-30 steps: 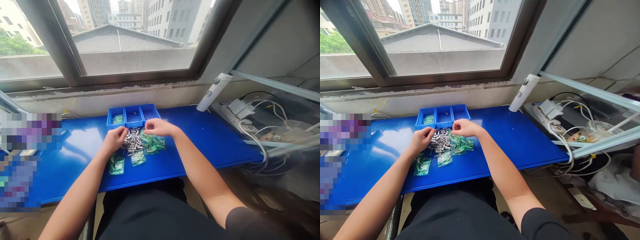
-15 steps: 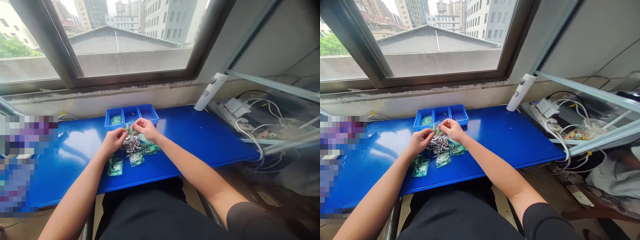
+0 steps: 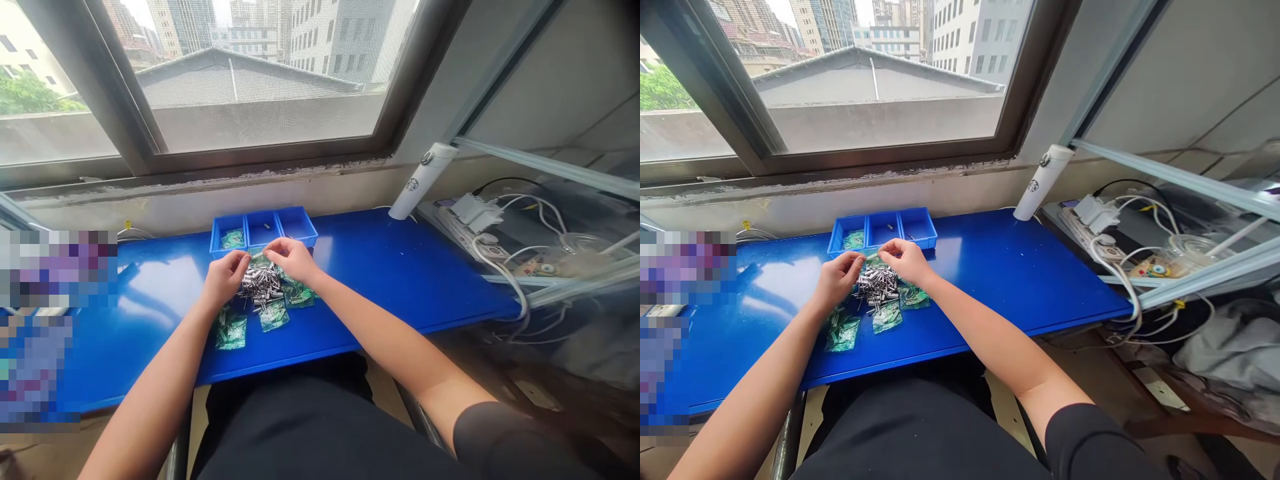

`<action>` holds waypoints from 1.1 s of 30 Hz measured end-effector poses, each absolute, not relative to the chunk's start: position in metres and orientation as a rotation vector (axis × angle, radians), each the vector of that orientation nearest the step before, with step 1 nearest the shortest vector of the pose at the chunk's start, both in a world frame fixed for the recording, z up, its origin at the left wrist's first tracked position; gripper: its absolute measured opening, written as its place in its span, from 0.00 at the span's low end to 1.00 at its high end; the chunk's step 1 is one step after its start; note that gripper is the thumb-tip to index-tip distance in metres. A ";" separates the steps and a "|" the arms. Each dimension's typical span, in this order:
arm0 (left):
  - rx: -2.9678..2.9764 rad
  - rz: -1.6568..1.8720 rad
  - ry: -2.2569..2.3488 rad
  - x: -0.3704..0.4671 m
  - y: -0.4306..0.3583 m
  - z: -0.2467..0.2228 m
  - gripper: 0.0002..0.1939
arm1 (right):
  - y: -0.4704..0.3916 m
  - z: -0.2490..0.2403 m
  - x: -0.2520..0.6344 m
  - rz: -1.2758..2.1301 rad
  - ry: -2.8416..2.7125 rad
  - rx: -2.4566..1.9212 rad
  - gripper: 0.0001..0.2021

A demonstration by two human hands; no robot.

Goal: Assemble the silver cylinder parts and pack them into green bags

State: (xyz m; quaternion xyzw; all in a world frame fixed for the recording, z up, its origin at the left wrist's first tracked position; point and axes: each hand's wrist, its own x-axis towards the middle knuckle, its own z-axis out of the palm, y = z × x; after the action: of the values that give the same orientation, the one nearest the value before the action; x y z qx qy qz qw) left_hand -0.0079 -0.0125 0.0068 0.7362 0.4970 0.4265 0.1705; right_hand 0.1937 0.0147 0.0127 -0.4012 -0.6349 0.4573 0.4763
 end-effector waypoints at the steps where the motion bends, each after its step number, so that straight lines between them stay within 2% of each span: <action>1: 2.087 1.222 1.420 -0.008 -0.012 0.007 0.13 | 0.014 0.013 0.193 1.068 -1.568 -0.999 0.07; 6: 2.069 1.283 1.435 -0.007 -0.012 0.006 0.10 | 0.012 0.017 0.194 0.976 -1.568 -1.066 0.07; 16: 1.993 1.319 1.392 -0.003 -0.014 0.009 0.11 | 0.012 0.019 0.193 1.327 -1.402 -0.992 0.11; 22: 1.953 1.375 1.338 -0.003 -0.019 0.017 0.12 | 0.013 0.018 0.193 1.260 -1.396 -0.903 0.17; 33: 2.043 1.461 1.372 -0.003 -0.019 0.016 0.12 | 0.012 0.015 0.193 1.157 -1.396 -0.912 0.16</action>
State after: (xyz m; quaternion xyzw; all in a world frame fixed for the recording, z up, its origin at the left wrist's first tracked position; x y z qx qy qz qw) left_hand -0.0029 -0.0194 0.0157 0.7069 0.4747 0.5054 0.1396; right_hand 0.1927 0.0124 0.0149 -0.3817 -0.5843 0.4841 0.5278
